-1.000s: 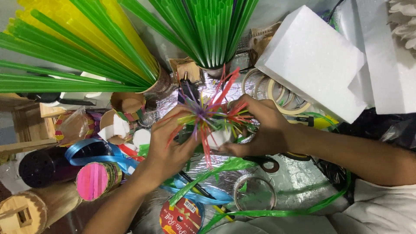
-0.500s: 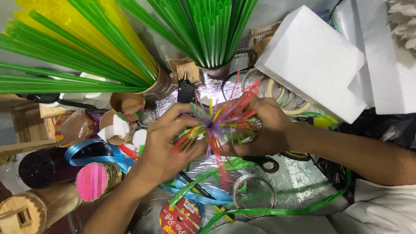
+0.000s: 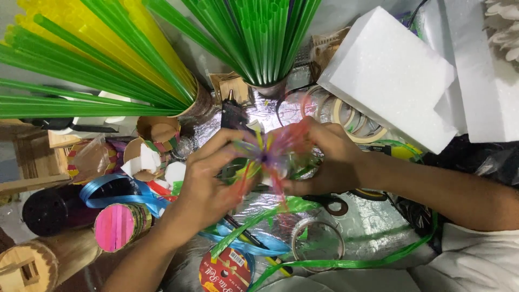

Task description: Cutting small green strips and using a hot glue gun to attach them to a central decorative base.

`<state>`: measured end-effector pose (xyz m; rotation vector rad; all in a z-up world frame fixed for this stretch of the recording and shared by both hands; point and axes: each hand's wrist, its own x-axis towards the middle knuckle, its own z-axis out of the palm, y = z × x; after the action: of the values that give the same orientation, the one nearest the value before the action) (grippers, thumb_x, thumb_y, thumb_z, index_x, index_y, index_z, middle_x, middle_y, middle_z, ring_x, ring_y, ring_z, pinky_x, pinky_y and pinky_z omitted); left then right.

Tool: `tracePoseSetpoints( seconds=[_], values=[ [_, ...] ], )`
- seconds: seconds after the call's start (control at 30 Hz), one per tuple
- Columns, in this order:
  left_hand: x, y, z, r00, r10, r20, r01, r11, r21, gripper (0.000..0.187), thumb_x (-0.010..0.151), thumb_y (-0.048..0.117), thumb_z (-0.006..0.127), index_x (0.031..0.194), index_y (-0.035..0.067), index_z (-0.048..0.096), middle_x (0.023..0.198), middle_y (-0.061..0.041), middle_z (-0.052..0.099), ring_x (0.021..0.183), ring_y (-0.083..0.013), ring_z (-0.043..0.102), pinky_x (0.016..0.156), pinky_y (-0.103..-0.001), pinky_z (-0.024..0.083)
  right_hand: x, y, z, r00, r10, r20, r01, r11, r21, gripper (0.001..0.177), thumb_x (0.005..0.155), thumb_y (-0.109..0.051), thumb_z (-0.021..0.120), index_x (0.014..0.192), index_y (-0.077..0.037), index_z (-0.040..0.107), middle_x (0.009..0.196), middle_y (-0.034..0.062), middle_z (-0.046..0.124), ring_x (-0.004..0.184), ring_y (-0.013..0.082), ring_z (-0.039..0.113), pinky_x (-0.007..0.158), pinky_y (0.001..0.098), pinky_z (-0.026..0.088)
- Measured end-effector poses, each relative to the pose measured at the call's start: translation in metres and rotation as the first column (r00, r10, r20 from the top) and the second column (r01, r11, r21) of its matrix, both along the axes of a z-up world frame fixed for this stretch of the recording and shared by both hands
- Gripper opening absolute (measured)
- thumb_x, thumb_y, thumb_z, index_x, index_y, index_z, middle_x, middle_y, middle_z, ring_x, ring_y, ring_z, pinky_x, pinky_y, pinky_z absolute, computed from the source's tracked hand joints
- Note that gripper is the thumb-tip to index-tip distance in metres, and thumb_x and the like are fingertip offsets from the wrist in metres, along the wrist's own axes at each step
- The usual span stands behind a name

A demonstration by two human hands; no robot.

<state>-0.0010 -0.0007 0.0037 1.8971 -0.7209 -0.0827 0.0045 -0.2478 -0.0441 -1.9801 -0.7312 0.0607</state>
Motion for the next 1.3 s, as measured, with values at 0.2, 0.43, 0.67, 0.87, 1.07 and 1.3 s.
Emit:
tracePoseSetpoints(
  seconds=[0.2,0.43,0.67,0.87,1.07,1.3],
  values=[
    [-0.001,0.001,-0.003,1.0,-0.022,-0.005,0.022,1.0,-0.014,0.028,0.09,0.002,0.078,0.117,0.003,0.07,0.122,-0.015,0.065,0.114,-0.0267,0.07,0.1,-0.036,0.059,-0.006,-0.003,-0.015,0.999,-0.037,-0.013,0.037,0.999,-0.021,0.088,0.064,-0.039,0.096,0.136,-0.008,0.055,0.121,0.0075,0.075,0.11,0.024,0.076,0.099,0.0381,0.06],
    [-0.001,0.001,0.0,0.999,-0.021,0.048,0.021,1.0,0.013,0.024,0.091,0.005,0.078,0.113,0.0,0.071,0.12,-0.015,0.064,0.112,-0.0275,0.07,0.098,-0.036,0.058,-0.007,0.001,-0.005,0.988,-0.111,-0.107,0.099,0.988,-0.117,0.084,0.063,-0.046,0.093,0.131,-0.012,0.058,0.117,0.0041,0.072,0.106,0.0231,0.075,0.092,0.0365,0.058],
    [0.003,0.001,0.004,0.988,-0.071,0.137,0.07,0.997,0.011,0.026,0.09,0.002,0.068,0.112,-0.01,0.065,0.126,-0.026,0.058,0.12,-0.0368,0.064,0.108,-0.044,0.055,0.019,0.034,0.053,-0.331,0.018,-0.943,0.736,0.63,-0.247,0.02,0.086,-0.016,0.067,0.102,-0.013,0.078,0.12,0.0157,0.069,0.109,0.0362,0.064,0.08,0.0437,0.058],
    [0.003,0.011,0.021,0.957,-0.269,0.112,0.245,0.951,0.192,0.031,0.09,0.011,0.078,0.101,-0.003,0.053,0.139,-0.029,0.047,0.132,-0.0412,0.056,0.118,-0.048,0.046,0.001,0.01,-0.011,0.804,0.495,-0.33,-0.089,0.648,0.756,0.032,0.094,-0.034,0.075,0.093,-0.011,0.053,0.139,0.0296,0.057,0.122,0.0395,0.066,0.104,0.0516,0.057],
    [-0.002,0.016,0.008,0.961,-0.251,0.114,0.213,0.94,0.266,0.028,0.086,0.007,0.083,0.1,0.003,0.059,0.149,-0.028,0.048,0.135,-0.0421,0.059,0.115,-0.049,0.051,0.001,0.009,0.008,0.967,0.079,-0.241,-0.103,0.991,-0.09,0.067,0.072,-0.025,0.09,0.133,-0.017,0.064,0.12,0.0026,0.079,0.108,0.0231,0.078,0.088,0.039,0.064],
    [-0.019,0.028,-0.002,0.974,-0.182,0.133,0.148,0.962,0.231,0.026,0.095,0.015,0.072,0.115,0.002,0.063,0.137,-0.022,0.059,0.116,-0.0358,0.064,0.103,-0.048,0.052,0.014,-0.005,0.024,0.904,0.387,-0.183,-0.405,0.911,-0.076,0.067,0.081,-0.009,0.082,0.138,-0.004,0.046,0.133,0.0159,0.064,0.111,0.0333,0.073,0.099,0.0443,0.061]
  ],
)
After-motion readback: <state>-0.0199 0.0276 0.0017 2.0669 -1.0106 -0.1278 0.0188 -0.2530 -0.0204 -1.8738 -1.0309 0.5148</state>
